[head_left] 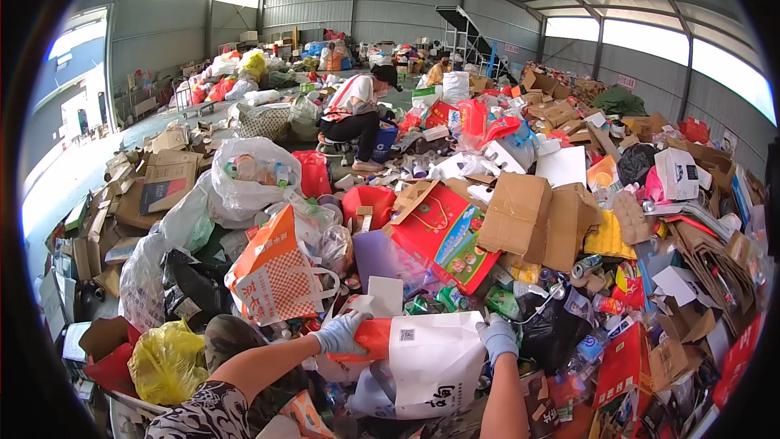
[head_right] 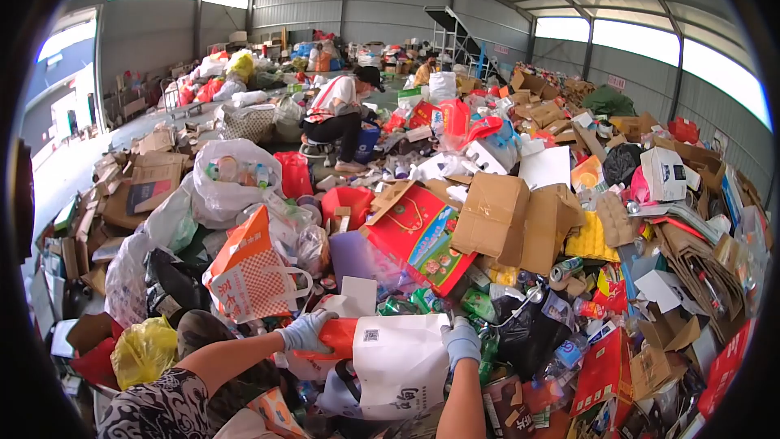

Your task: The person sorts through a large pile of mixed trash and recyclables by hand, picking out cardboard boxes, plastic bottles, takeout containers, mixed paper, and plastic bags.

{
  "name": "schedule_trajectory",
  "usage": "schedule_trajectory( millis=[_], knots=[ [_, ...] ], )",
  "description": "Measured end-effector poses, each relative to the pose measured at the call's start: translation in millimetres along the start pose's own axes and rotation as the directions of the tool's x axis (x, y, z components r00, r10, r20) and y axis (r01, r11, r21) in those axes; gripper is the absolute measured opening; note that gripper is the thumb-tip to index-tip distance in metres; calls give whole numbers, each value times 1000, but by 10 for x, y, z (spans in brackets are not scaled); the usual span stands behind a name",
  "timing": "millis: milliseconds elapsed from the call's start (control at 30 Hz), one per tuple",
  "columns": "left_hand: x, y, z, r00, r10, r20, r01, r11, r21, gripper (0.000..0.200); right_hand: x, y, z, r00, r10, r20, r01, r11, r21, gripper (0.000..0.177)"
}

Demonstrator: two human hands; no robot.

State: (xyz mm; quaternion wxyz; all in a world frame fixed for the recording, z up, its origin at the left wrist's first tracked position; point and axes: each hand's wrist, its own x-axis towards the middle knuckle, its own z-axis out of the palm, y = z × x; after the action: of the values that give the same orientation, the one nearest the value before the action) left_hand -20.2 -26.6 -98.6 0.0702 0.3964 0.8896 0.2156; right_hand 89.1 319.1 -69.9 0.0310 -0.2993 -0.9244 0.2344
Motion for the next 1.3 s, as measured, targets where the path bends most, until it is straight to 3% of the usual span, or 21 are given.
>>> schedule_trajectory(
  millis=[133,233,267,300,333,367,400,433,500,567,633,667,700,767,867,900,967,1033,1133,1233,1300],
  knots=[
    [-110,-69,-219,996,77,-34,-75,995,58,83,-29,57,-61,1000,15,-17,-14,999,35,44],
    [-158,-147,-489,995,96,-31,-87,970,227,82,99,282,20,997,28,-71,-25,999,45,45],
    [-149,-256,-525,967,214,-139,-172,948,267,83,228,439,131,994,-17,-107,20,999,29,42],
    [-128,-285,-612,962,188,-197,-123,945,303,72,220,464,116,994,-34,-105,39,998,52,38],
    [-67,-508,-644,972,36,-232,22,970,244,60,255,508,110,996,-62,-68,67,995,67,31],
    [35,-730,-694,900,151,-410,-93,983,159,52,346,635,220,986,-107,-130,121,987,107,27],
    [35,-782,-767,900,-26,-434,138,964,229,57,348,678,243,991,-79,-105,90,990,112,25],
    [27,-673,-827,839,-136,-527,327,901,287,62,378,677,229,993,-62,-102,74,990,120,24],
    [-12,-666,-699,797,-163,-581,396,868,300,61,453,782,290,992,-84,-93,94,990,104,23],
    [-39,-391,-539,815,-231,-532,361,919,155,47,528,816,317,988,-104,-111,116,987,109,23],
    [-166,10,-211,916,-370,-157,368,929,-41,33,557,827,337,993,-43,-112,60,987,152,27],
    [-319,215,-31,943,-298,-146,278,950,-142,28,491,708,264,998,-9,-63,17,991,135,25],
    [-310,177,349,928,-372,14,364,898,-249,38,494,676,269,998,-19,-61,26,992,127,25],
    [-190,151,850,765,-537,356,637,550,-540,49,489,664,266,999,2,-35,3,989,147,23],
    [-123,310,1201,823,-537,189,503,531,-682,57,593,920,357,998,-46,-53,55,983,173,20],
    [-138,457,1154,813,-561,154,536,620,-573,46,673,1087,408,995,-75,-64,87,974,207,18],
    [-226,602,1214,871,-445,208,430,485,-762,32,714,1211,397,991,-115,-76,125,980,158,19],
    [-419,870,1181,842,-535,73,385,501,-775,18,455,999,169,999,51,12,-53,946,320,21],
    [-638,995,1365,832,-542,121,395,425,-814,17,295,851,48,987,155,42,-161,950,268,26],
    [-879,1214,1367,855,-519,10,301,480,-824,10,136,707,-59,968,235,91,-251,936,247,29],
    [-1063,1393,1334,884,-448,-133,199,619,-760,9,84,660,-98,950,286,125,-310,916,256,31]
  ],
)
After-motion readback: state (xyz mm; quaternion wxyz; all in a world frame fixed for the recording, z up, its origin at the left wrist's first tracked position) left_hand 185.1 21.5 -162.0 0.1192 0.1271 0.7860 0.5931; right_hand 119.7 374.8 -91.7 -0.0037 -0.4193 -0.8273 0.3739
